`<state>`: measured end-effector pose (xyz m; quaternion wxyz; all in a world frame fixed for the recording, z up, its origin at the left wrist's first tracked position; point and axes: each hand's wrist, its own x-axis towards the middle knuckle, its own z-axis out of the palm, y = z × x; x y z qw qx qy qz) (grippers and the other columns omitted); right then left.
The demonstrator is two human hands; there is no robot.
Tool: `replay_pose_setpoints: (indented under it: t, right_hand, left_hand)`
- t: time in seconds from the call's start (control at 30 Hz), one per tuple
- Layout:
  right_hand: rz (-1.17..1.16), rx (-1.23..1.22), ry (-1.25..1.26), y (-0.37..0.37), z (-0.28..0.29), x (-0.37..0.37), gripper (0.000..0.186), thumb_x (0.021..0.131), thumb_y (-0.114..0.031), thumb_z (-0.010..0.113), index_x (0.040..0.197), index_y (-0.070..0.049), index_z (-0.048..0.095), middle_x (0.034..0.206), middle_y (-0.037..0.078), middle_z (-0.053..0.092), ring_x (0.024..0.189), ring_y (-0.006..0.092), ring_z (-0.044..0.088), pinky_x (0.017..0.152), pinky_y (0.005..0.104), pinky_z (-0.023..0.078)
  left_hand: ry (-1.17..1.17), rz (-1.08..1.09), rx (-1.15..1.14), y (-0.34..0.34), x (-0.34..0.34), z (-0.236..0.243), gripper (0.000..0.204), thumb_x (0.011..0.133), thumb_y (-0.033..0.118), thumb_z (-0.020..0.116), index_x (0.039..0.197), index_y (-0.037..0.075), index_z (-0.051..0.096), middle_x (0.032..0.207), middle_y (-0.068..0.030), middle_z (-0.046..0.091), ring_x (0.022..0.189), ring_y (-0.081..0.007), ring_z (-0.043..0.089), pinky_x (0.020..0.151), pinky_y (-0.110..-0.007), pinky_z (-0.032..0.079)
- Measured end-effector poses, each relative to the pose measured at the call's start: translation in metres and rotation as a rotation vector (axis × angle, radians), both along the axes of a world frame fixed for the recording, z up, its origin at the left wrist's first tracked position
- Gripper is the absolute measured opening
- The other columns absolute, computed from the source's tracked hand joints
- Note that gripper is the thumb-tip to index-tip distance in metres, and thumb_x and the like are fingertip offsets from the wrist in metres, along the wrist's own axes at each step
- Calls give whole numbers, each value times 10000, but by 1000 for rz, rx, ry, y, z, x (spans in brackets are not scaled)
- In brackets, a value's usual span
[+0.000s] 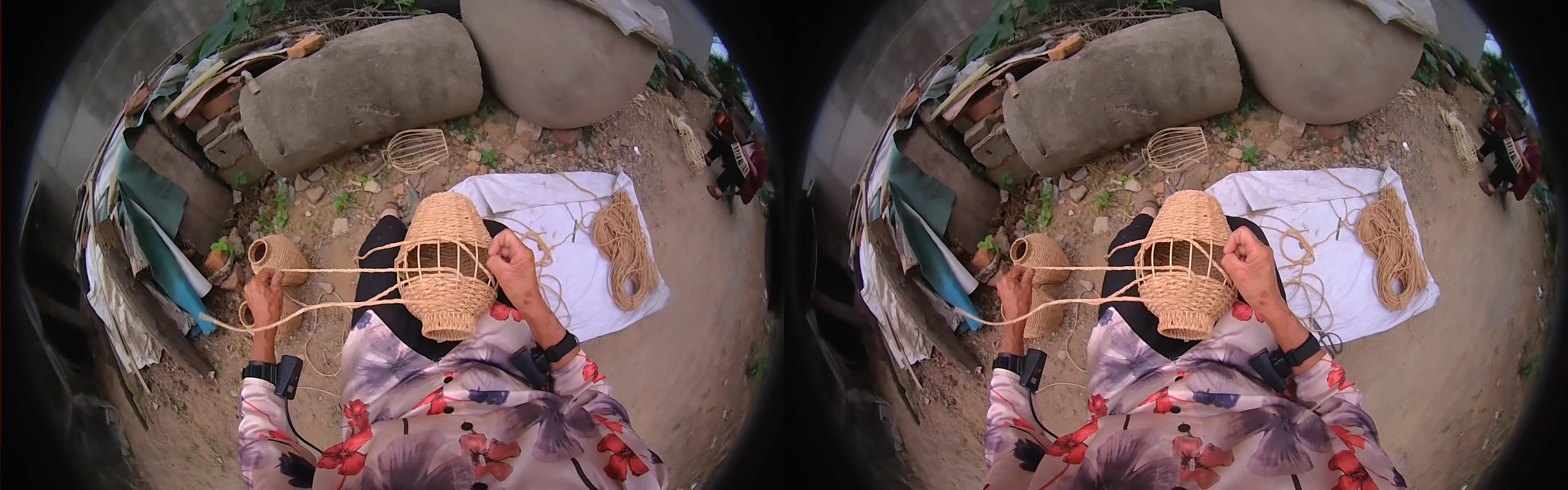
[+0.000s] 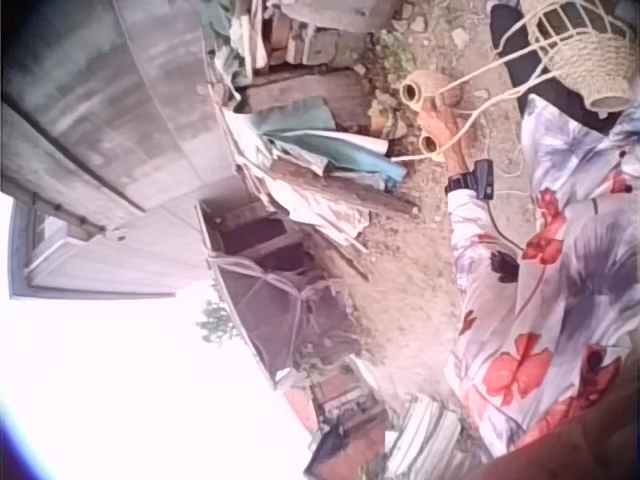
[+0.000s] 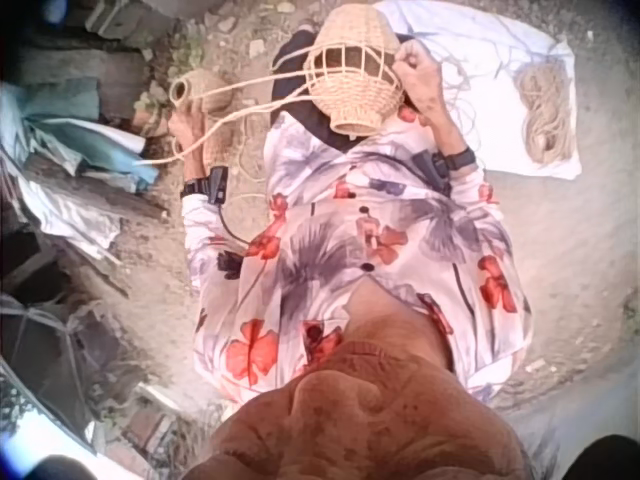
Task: Weaving a small wicker basket by hand using thin strips of material.
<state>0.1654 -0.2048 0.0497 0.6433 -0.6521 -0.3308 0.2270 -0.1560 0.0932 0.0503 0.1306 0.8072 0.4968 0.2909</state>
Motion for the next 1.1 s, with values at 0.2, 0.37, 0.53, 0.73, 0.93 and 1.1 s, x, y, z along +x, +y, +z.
replay_pose_setpoints:
  t: [0.2,0.37,0.53,0.73,0.93,1.1]
  right_hand:
    - [-28,12,-42,8,-16,7,101,790,58,492,786,-39,461,615,-54,440,539,4,374,468,192,301]
    - [-21,50,56,1,-11,2,95,792,50,496,788,-37,459,623,-52,452,544,4,386,471,188,308]
    - [-6,44,46,3,-12,3,98,789,50,494,787,-42,460,621,-54,455,543,4,389,470,185,304]
    - [-9,43,26,2,-11,4,99,787,49,498,778,-43,462,618,-54,455,541,4,391,468,185,304]
    - [-1,27,38,4,-11,2,97,785,50,500,775,-41,467,611,-55,450,542,2,384,467,189,300]
    - [-18,22,18,0,-15,6,97,782,51,499,767,-40,469,609,-55,445,544,4,376,464,194,292]
  left_hand:
    - [338,-22,127,-11,20,-5,216,765,184,700,957,86,706,864,-151,646,758,-279,654,656,-379,510]
    - [-128,-749,-150,-108,122,57,175,771,102,672,938,58,701,743,-66,549,636,-159,546,562,-292,432]
    - [1,-929,25,-118,142,64,155,761,115,624,879,42,693,723,-104,568,649,-255,579,589,-350,458]
    - [1,-1057,22,-117,143,66,152,763,91,605,880,30,680,731,-104,587,675,-270,594,612,-367,470]
    - [79,-886,62,-121,141,65,112,740,96,608,812,19,645,737,-133,590,691,-293,606,619,-377,475]
    - [312,-229,106,-24,58,18,113,757,139,589,769,27,603,759,-187,581,691,-372,599,616,-453,488]
